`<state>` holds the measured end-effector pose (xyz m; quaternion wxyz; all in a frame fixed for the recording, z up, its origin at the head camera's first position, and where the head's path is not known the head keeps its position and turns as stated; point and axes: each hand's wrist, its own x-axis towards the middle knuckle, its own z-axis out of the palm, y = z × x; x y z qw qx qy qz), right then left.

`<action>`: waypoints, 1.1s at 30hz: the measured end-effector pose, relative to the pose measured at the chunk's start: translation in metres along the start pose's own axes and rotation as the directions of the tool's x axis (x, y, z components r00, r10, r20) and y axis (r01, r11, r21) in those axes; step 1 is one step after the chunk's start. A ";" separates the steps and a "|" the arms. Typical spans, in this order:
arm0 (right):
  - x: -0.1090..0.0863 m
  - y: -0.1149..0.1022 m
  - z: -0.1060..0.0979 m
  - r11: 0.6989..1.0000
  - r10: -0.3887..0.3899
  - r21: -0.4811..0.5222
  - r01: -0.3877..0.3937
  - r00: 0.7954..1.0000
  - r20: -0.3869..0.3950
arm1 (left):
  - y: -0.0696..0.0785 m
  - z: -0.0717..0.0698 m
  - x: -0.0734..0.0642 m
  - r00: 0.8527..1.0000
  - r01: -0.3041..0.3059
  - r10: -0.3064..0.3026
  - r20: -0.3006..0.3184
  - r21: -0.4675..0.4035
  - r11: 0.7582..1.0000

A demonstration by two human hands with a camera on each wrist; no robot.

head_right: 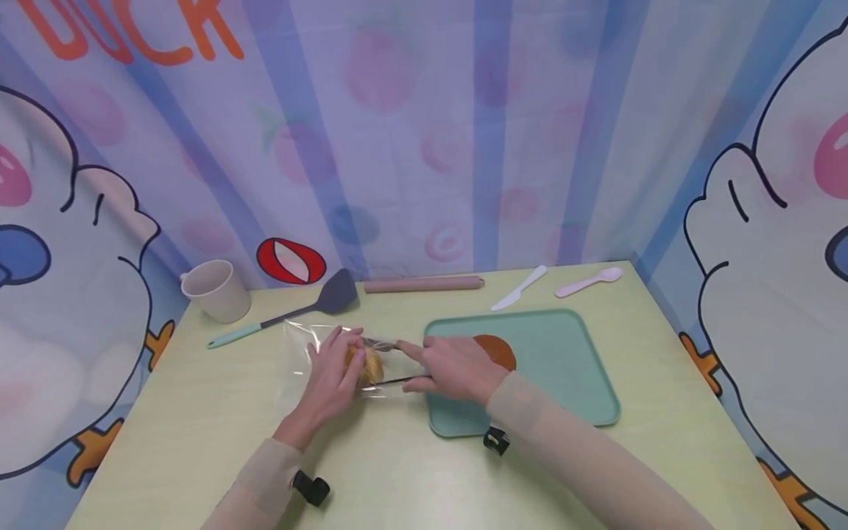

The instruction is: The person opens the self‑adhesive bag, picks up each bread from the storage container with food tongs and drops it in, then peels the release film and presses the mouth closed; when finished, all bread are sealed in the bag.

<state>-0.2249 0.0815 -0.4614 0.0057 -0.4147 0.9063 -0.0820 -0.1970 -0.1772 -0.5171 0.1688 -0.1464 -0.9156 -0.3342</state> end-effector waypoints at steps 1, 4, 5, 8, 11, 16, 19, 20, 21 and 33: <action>-0.001 0.001 0.000 1.000 0.006 0.001 -0.006 1.000 0.008 | -0.001 -0.001 0.000 1.000 -0.002 0.002 0.007 0.002 1.000; -0.004 0.005 -0.002 1.000 0.018 0.013 -0.019 1.000 0.024 | -0.006 -0.005 0.002 0.999 -0.010 0.009 0.033 0.013 1.000; -0.005 0.007 -0.002 1.000 0.023 0.011 -0.023 0.999 0.028 | -0.008 -0.006 0.003 0.999 -0.017 0.016 0.040 0.010 1.000; -0.010 0.010 -0.005 0.999 0.033 0.007 -0.034 0.999 0.039 | -0.014 -0.010 0.005 0.998 -0.049 0.049 0.045 -0.004 0.999; -0.014 0.013 -0.006 0.999 0.040 -0.008 -0.039 0.998 0.046 | -0.019 -0.011 0.007 0.995 -0.095 0.097 0.038 -0.036 0.995; -0.020 0.018 -0.005 0.999 0.031 0.013 -0.031 0.999 0.028 | -0.026 -0.013 0.006 0.990 -0.127 0.133 0.048 -0.103 0.987; -0.023 0.022 -0.005 0.999 0.020 0.049 -0.021 1.000 0.006 | -0.028 -0.014 0.005 0.993 -0.095 0.104 0.052 -0.151 0.984; -0.024 0.024 -0.006 0.998 0.019 0.058 -0.019 1.000 0.000 | -0.030 -0.014 0.006 0.994 -0.082 0.092 0.053 -0.163 0.983; -0.025 0.025 -0.007 0.998 0.017 0.065 -0.016 1.000 -0.007 | -0.031 -0.014 0.006 0.995 -0.069 0.079 0.052 -0.173 0.983; -0.046 0.043 -0.009 0.997 0.033 0.077 -0.029 0.998 -0.045 | -0.036 -0.011 0.002 0.999 0.014 -0.005 0.042 -0.209 0.978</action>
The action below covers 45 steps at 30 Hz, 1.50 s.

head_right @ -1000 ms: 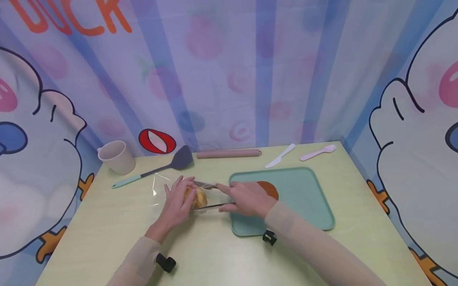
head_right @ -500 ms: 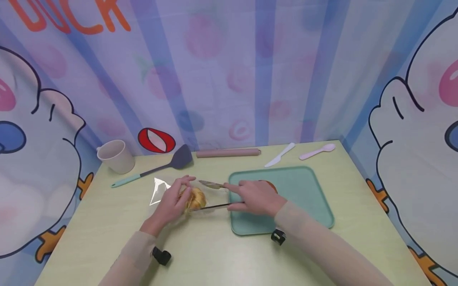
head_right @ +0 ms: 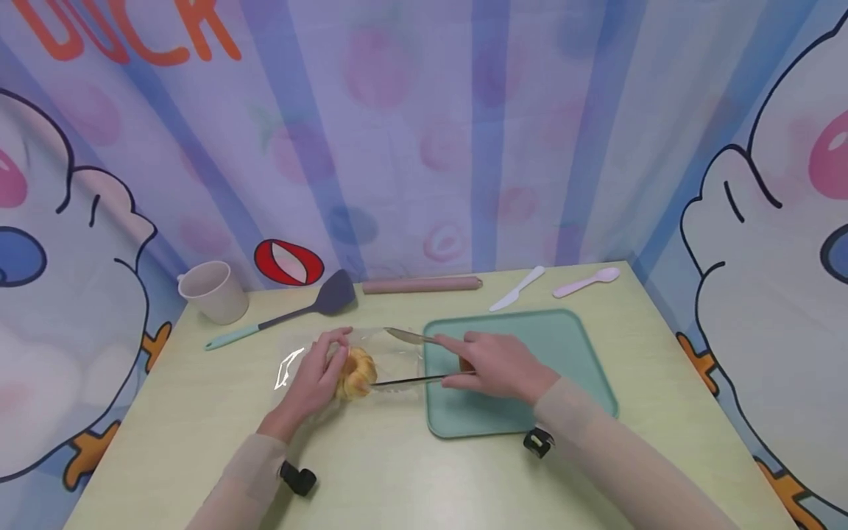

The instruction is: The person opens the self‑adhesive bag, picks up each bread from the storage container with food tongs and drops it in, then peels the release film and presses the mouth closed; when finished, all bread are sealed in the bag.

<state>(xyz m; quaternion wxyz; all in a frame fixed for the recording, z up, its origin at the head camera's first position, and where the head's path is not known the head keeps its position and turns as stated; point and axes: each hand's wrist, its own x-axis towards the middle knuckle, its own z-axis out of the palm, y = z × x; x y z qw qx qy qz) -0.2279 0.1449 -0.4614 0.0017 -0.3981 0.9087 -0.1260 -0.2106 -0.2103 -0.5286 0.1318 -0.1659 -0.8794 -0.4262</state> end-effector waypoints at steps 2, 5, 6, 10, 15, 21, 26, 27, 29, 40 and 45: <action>-0.004 0.003 0.000 1.000 0.005 -0.007 -0.005 1.000 -0.008 | -0.001 0.000 -0.002 1.000 0.015 -0.015 0.001 -0.004 1.000; -0.012 0.007 -0.002 1.000 0.025 -0.011 -0.025 0.999 -0.025 | -0.002 0.001 -0.004 0.999 0.034 -0.034 0.005 -0.003 0.999; -0.015 0.009 -0.002 0.999 0.037 -0.008 -0.037 0.999 -0.029 | -0.002 0.000 -0.005 0.999 0.043 -0.043 0.007 -0.001 0.999; -0.029 0.018 -0.006 0.996 0.087 0.002 -0.087 0.995 -0.041 | -0.002 0.000 -0.006 0.997 0.070 -0.070 0.018 -0.014 0.997; -0.044 0.028 -0.011 0.994 0.110 0.005 -0.110 0.992 -0.062 | -0.002 -0.001 -0.006 0.996 0.088 -0.087 0.024 -0.038 0.995; -0.064 0.039 -0.016 0.984 0.176 0.030 -0.175 0.981 -0.084 | -0.002 0.000 -0.005 0.996 0.090 -0.089 0.033 -0.045 0.995; -0.080 0.047 -0.018 0.964 0.262 0.064 -0.258 0.962 -0.076 | -0.003 0.000 -0.005 0.996 0.087 -0.085 0.034 -0.054 0.995; -0.083 0.049 -0.018 0.962 0.271 0.068 -0.266 0.960 -0.075 | -0.003 0.000 -0.004 0.996 0.086 -0.085 0.034 -0.057 0.995; -0.089 0.053 -0.017 0.959 0.281 0.073 -0.275 0.957 -0.076 | -0.003 0.001 -0.003 0.997 0.078 -0.076 0.031 -0.060 0.995; -0.124 0.072 -0.005 0.955 0.289 0.096 -0.280 0.952 -0.099 | -0.004 0.002 0.000 0.999 0.047 -0.047 0.010 -0.049 0.998; -0.133 0.074 0.000 0.939 0.328 0.129 -0.319 0.942 -0.063 | -0.004 0.003 0.000 0.999 0.041 -0.041 0.002 -0.046 0.998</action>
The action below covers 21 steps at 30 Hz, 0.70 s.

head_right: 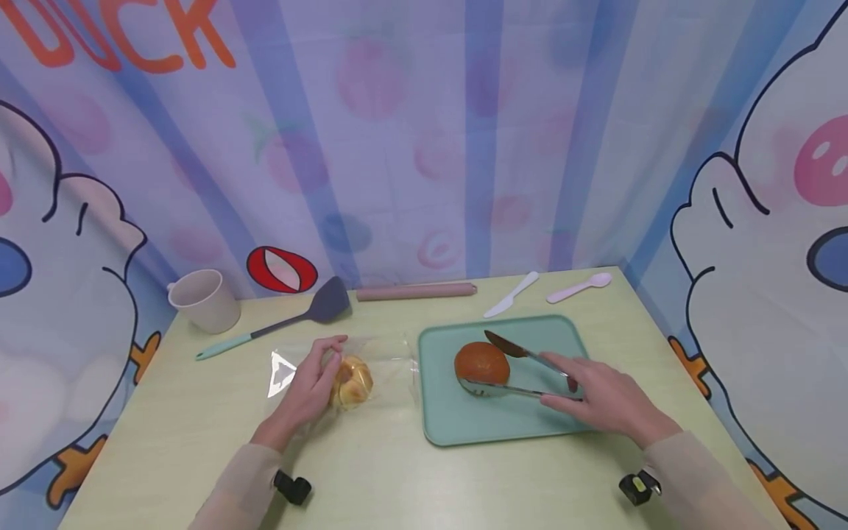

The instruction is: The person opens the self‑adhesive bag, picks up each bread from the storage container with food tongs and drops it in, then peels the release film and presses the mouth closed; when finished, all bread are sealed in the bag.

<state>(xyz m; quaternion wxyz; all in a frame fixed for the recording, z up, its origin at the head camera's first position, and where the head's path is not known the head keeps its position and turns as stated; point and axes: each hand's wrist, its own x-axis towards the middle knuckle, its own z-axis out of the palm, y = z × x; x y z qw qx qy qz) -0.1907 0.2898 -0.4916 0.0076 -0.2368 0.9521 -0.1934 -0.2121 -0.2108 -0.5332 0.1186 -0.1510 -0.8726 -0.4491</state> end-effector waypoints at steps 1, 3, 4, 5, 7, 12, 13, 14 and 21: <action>-0.001 0.001 0.001 1.000 0.003 0.005 -0.003 1.000 0.004 | 0.000 0.000 0.000 1.000 0.000 0.000 -0.001 0.002 1.000; -0.002 0.002 0.003 1.000 0.006 0.014 -0.006 1.000 0.007 | 0.000 0.000 0.001 1.000 -0.006 0.006 -0.003 0.003 1.000; -0.002 0.003 0.003 1.000 0.003 0.016 -0.003 1.000 0.008 | 0.001 0.000 0.001 1.000 -0.009 0.009 -0.002 0.003 1.000; -0.003 0.004 0.004 1.000 0.002 0.016 -0.002 1.000 0.007 | 0.001 0.000 0.001 1.000 -0.012 0.012 -0.002 0.004 1.000; -0.003 0.004 0.006 1.000 0.002 0.017 -0.002 1.000 0.007 | 0.001 0.000 0.002 1.000 -0.020 0.020 -0.003 0.003 1.000; -0.003 0.004 0.008 1.000 0.004 0.012 -0.004 1.000 0.003 | 0.001 0.000 0.002 0.999 -0.033 0.033 -0.006 0.002 0.999; -0.003 0.004 0.008 1.000 0.004 0.010 -0.004 1.000 0.001 | 0.001 0.000 0.002 0.999 -0.031 0.031 -0.005 0.001 1.000; -0.003 0.004 0.008 1.000 0.003 0.007 -0.003 1.000 -0.001 | 0.001 0.000 0.002 1.000 -0.030 0.030 -0.005 0.000 1.000; -0.004 0.004 0.010 1.000 -0.007 -0.023 0.007 1.000 -0.011 | -0.001 0.001 0.002 1.000 -0.013 0.013 0.000 -0.003 1.000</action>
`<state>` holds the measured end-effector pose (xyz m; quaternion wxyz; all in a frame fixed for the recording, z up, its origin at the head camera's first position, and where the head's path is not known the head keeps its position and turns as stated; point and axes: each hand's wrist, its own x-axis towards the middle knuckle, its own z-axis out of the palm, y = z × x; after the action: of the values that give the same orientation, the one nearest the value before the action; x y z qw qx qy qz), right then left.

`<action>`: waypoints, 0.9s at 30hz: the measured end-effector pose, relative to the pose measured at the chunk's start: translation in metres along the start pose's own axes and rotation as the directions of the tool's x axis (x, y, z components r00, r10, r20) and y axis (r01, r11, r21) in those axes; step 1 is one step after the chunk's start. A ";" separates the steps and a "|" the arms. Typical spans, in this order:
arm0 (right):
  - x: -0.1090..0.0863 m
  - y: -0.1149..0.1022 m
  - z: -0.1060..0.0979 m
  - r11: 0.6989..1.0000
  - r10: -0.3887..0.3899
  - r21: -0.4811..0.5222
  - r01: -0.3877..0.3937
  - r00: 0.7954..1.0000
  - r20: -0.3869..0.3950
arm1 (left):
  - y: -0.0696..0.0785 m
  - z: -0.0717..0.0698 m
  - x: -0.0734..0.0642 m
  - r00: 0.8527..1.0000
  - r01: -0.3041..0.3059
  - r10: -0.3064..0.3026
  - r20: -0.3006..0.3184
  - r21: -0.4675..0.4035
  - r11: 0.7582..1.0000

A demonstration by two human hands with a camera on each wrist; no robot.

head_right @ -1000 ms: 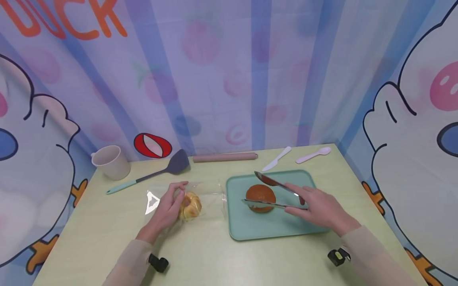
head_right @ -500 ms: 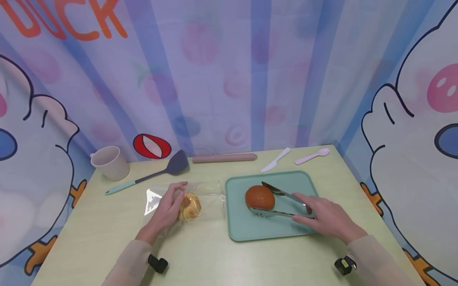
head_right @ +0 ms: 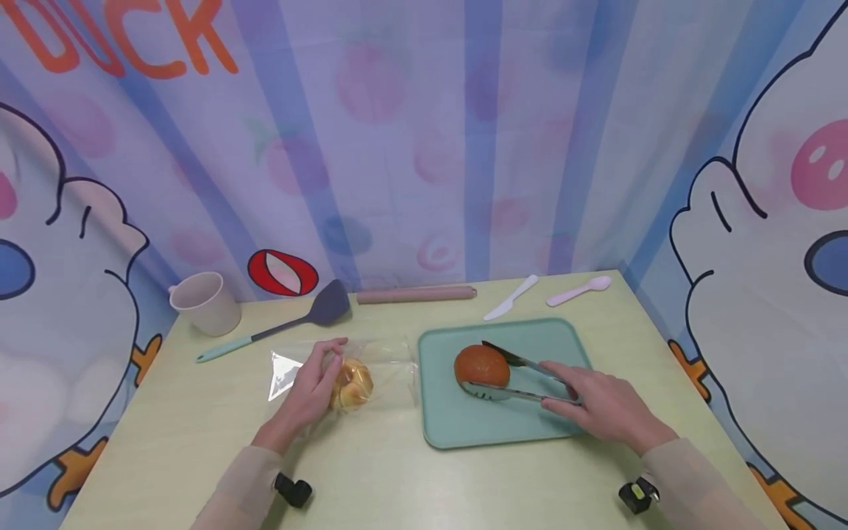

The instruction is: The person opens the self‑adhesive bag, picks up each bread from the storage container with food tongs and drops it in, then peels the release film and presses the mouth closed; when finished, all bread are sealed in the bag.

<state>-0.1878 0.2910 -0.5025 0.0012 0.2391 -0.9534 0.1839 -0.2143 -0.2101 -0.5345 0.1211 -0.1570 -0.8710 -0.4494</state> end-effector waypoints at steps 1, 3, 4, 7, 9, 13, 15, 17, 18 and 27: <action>0.000 0.000 0.001 1.000 -0.001 -0.003 0.001 1.000 -0.002 | 0.000 0.000 0.000 1.000 0.002 -0.002 0.001 0.003 1.000; -0.001 0.000 0.002 1.000 0.003 -0.003 -0.003 1.000 -0.001 | 0.000 0.000 0.000 1.000 0.004 -0.004 0.003 0.007 1.000; -0.002 0.000 0.002 1.000 0.005 -0.003 -0.005 1.000 -0.002 | 0.000 0.000 -0.001 1.000 0.005 -0.005 0.003 0.007 1.000; -0.002 0.000 0.002 1.000 0.010 0.000 -0.010 1.000 -0.005 | 0.000 0.000 -0.001 1.000 0.010 -0.010 0.006 0.000 1.000; -0.002 0.000 0.002 1.000 0.010 0.004 -0.010 1.000 -0.008 | 0.001 -0.001 -0.001 1.000 0.013 -0.012 0.008 -0.010 1.000; 0.001 -0.001 0.001 1.000 0.001 0.011 -0.001 1.000 -0.018 | 0.003 -0.003 -0.001 1.000 0.020 -0.020 0.023 -0.026 0.999; 0.002 -0.003 0.000 1.000 -0.002 0.017 0.003 1.000 -0.022 | 0.003 -0.004 0.000 0.999 0.023 -0.022 0.034 -0.032 0.999; 0.005 -0.005 0.000 1.000 -0.009 0.019 0.010 1.000 -0.028 | 0.003 -0.005 0.000 0.999 0.029 -0.027 0.044 -0.040 0.999; 0.006 -0.007 0.000 1.000 -0.014 0.019 0.014 0.999 -0.031 | 0.003 -0.005 0.000 0.999 0.029 -0.027 0.047 -0.045 0.999; 0.023 -0.023 0.000 0.997 -0.078 -0.015 0.077 0.995 -0.070 | 0.002 -0.005 0.001 0.998 0.031 -0.028 0.050 -0.055 0.998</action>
<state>-0.1976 0.2623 -0.4922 0.0433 0.2691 -0.9440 0.1859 -0.2144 -0.2134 -0.5299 0.0886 -0.1582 -0.8632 -0.4713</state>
